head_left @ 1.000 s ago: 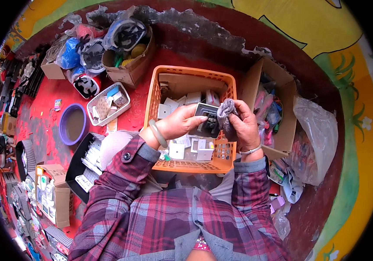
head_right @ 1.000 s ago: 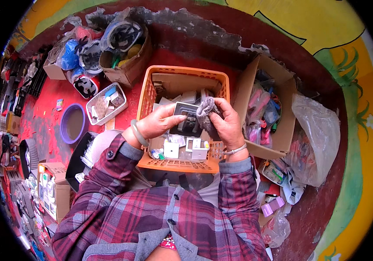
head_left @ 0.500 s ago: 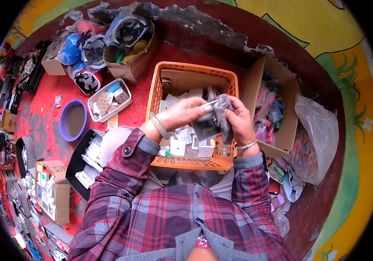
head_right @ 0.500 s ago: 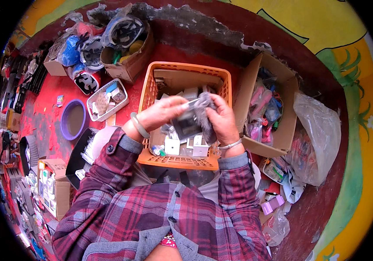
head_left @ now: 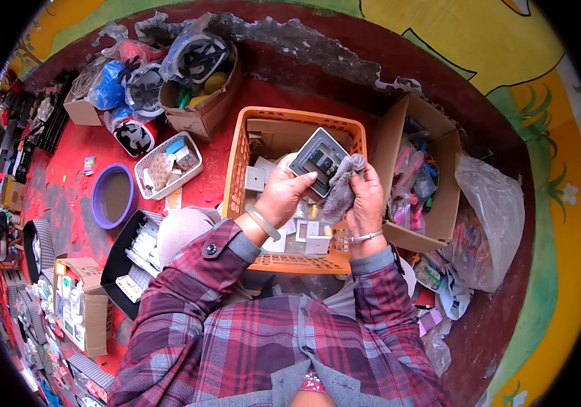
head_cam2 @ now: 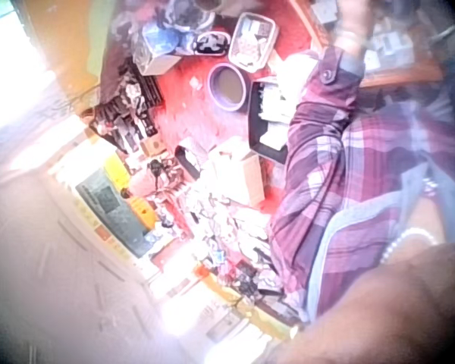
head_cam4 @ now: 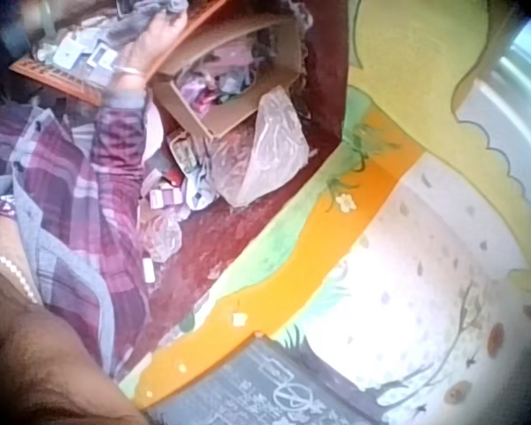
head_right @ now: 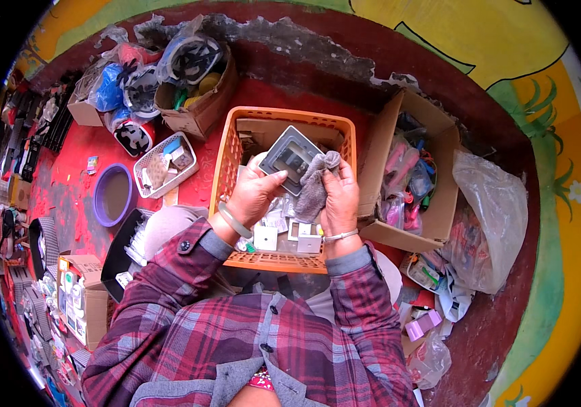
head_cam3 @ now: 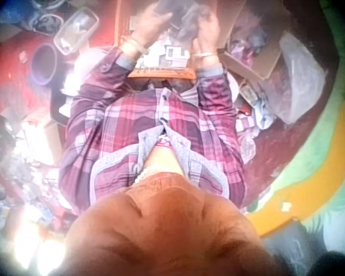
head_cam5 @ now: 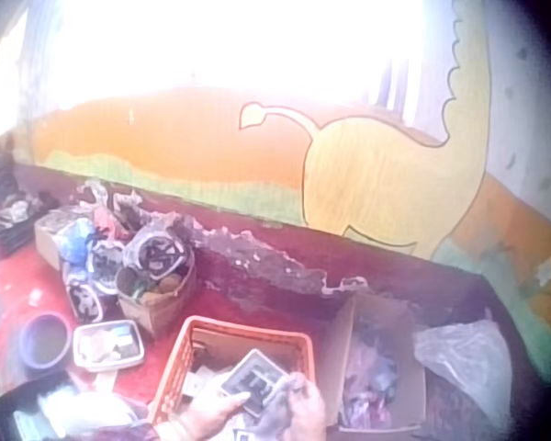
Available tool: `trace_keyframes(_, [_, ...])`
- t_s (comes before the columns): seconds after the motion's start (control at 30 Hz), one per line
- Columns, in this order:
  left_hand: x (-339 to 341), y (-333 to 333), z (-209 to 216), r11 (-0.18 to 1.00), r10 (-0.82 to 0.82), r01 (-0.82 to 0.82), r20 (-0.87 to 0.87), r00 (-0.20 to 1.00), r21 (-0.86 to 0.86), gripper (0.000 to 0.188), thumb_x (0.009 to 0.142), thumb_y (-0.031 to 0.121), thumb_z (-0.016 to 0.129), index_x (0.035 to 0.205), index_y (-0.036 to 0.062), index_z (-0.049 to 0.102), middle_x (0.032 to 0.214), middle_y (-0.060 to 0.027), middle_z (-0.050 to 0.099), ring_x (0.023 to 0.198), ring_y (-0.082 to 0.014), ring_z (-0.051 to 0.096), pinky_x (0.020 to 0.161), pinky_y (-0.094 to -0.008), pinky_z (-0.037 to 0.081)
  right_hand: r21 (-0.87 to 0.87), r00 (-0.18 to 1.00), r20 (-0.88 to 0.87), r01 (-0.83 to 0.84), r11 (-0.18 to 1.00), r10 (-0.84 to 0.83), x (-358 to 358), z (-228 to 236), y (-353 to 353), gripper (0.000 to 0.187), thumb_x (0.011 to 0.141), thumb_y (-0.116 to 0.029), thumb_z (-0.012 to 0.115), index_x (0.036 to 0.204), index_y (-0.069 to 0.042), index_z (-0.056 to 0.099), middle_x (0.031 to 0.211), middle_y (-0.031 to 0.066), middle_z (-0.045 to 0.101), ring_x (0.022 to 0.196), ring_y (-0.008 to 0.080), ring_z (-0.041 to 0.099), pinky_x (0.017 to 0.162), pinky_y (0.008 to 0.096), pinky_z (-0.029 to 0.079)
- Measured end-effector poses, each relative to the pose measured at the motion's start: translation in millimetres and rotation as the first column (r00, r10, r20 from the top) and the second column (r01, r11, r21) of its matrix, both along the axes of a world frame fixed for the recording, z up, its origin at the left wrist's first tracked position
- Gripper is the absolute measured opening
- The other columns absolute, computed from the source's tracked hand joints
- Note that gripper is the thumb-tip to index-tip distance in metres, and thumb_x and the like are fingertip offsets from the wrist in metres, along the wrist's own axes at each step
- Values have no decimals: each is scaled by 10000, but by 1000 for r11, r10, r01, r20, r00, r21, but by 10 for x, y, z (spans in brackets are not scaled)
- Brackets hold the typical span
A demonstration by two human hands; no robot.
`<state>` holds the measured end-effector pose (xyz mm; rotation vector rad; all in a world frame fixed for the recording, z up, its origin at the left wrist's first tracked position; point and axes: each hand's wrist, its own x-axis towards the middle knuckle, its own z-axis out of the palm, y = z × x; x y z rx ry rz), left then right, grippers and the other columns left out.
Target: The person picks up a small blue box from an orange crate, holds a package of heart-shaped items, and then wipes several small plastic components with a cloth.
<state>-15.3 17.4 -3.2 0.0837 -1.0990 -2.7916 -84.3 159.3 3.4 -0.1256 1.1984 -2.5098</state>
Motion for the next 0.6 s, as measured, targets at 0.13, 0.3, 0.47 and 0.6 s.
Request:
trace_keyframes(0.13, [-12, -172, 16, 981, -35, 28, -36, 999, -192, 328, 850, 24, 579, 1168, 24, 495, 1062, -61, 615, 948, -145, 607, 840, -302, 505, 140, 987, -119, -93, 986, 110, -141, 38, 138, 335, 864, -7, 571, 1190, 4, 497, 1074, 75, 606, 947, 139, 600, 848, 266, 494])
trace_keyframes(0.3, [59, -195, 35, 933, -166, 158, 2, 986, -324, 354, 838, 33, 611, 1171, 26, 491, 1023, -29, 600, 918, -104, 574, 823, -276, 478, 346, 947, -273, -66, 936, 168, -158, 138, 233, 363, 854, 27, 541, 1215, 32, 500, 1099, 82, 601, 962, 134, 592, 856, 262, 485])
trace_keyframes(0.47, [76, -300, 94, 894, -303, 307, 63, 951, -326, 357, 821, 43, 643, 1147, 27, 497, 992, -18, 593, 889, -93, 563, 790, -253, 472, 421, 916, -238, -201, 884, 322, -160, 260, 315, 373, 836, 39, 550, 1207, 42, 515, 1077, 62, 602, 956, 116, 576, 847, 243, 470])
trace_keyframes(0.6, [90, -329, 166, 877, -344, 365, 122, 931, -311, 367, 814, 62, 659, 1143, 27, 498, 981, -15, 596, 874, -94, 566, 777, -257, 478, 298, 922, -129, -315, 901, 365, -148, 333, 336, 372, 834, 36, 553, 1204, 44, 521, 1085, 69, 601, 964, 121, 577, 863, 244, 461])
